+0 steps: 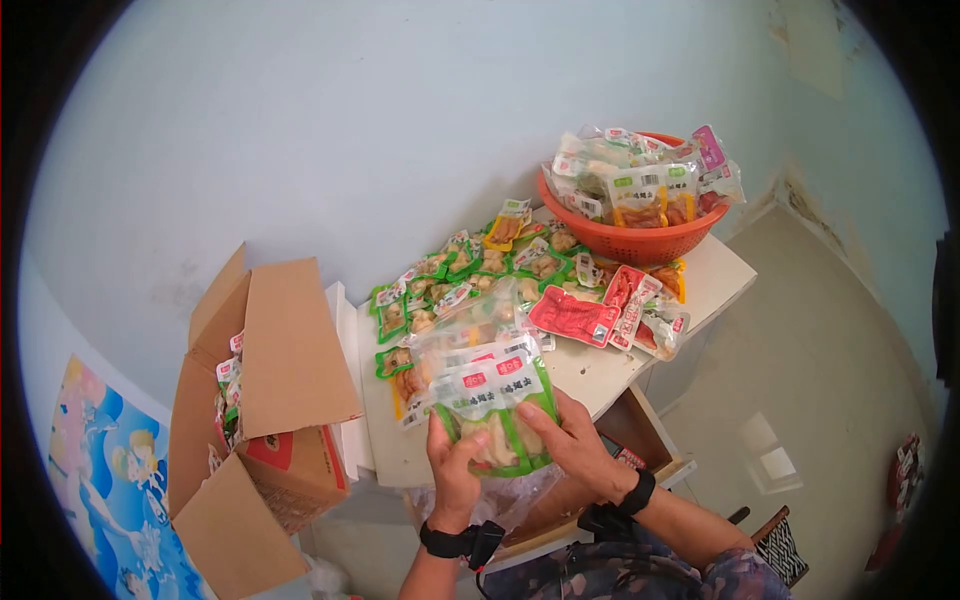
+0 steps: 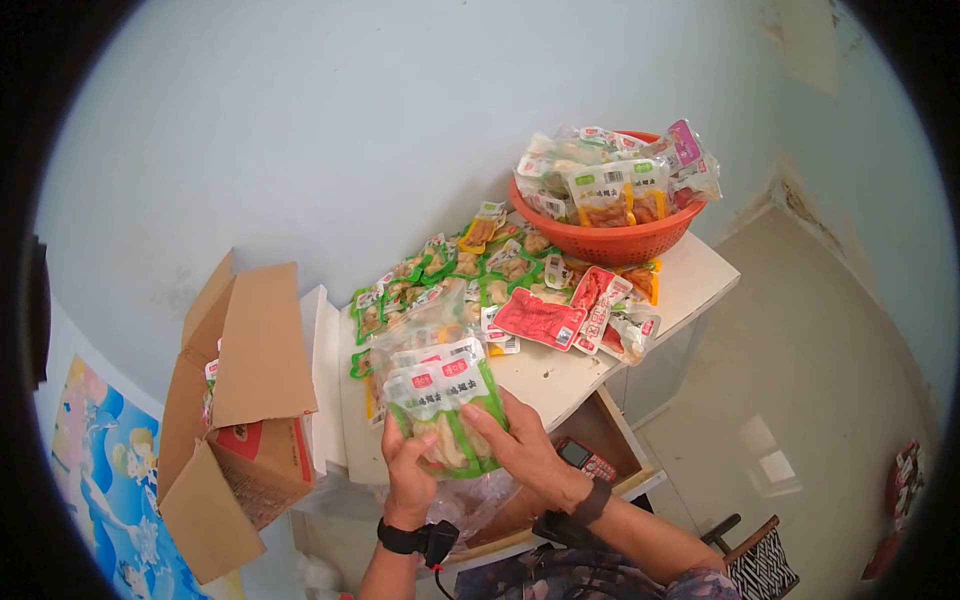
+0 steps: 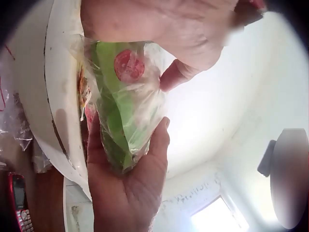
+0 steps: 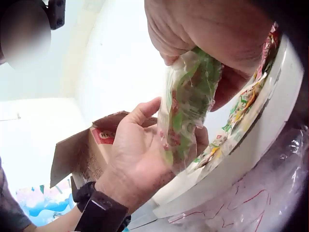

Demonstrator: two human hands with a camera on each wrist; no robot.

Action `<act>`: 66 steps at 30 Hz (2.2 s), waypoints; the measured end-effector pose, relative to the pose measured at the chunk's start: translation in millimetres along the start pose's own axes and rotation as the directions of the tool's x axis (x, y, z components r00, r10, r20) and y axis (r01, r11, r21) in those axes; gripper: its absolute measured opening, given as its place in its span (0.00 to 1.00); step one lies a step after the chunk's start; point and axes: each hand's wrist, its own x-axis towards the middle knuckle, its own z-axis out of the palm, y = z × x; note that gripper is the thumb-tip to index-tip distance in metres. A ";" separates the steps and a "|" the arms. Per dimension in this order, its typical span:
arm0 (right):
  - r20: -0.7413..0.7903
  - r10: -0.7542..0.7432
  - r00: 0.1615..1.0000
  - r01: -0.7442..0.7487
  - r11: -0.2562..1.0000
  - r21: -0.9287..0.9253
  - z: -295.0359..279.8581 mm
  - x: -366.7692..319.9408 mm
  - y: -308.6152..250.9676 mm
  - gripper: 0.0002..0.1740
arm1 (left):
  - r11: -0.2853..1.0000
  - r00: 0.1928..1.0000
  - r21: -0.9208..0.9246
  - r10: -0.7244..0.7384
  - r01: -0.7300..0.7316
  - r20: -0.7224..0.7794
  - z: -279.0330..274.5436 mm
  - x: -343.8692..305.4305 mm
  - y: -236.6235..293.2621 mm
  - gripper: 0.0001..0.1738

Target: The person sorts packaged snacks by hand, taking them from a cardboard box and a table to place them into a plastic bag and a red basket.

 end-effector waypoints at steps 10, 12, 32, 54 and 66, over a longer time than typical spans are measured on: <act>0.115 -0.268 0.956 0.272 0.681 -0.680 -13.0 30.0 -51.7 0.17 | 0.796 0.956 -0.552 -0.294 0.250 0.010 12.5 -12.0 -14.0 0.34; 0.183 -0.382 0.906 0.372 0.509 -0.776 0.7 29.6 -91.3 0.17 | 0.737 0.960 -0.639 -0.282 0.220 0.006 14.3 -20.8 -20.7 0.34; 0.289 0.008 0.957 0.125 0.890 -0.439 -11.5 44.0 -74.8 0.19 | 0.993 0.995 -0.077 0.094 -0.091 0.032 -14.1 -10.3 -10.7 0.36; 0.261 0.035 0.965 -0.021 0.998 -0.057 -37.1 45.2 -27.0 0.28 | 0.981 0.987 0.135 0.128 -0.140 0.098 -24.0 14.1 -9.3 0.32; 0.296 -0.113 0.948 0.106 0.994 0.039 -37.6 72.7 -47.2 0.11 | 0.912 0.955 0.284 0.271 -0.296 0.124 -10.4 28.7 37.1 0.12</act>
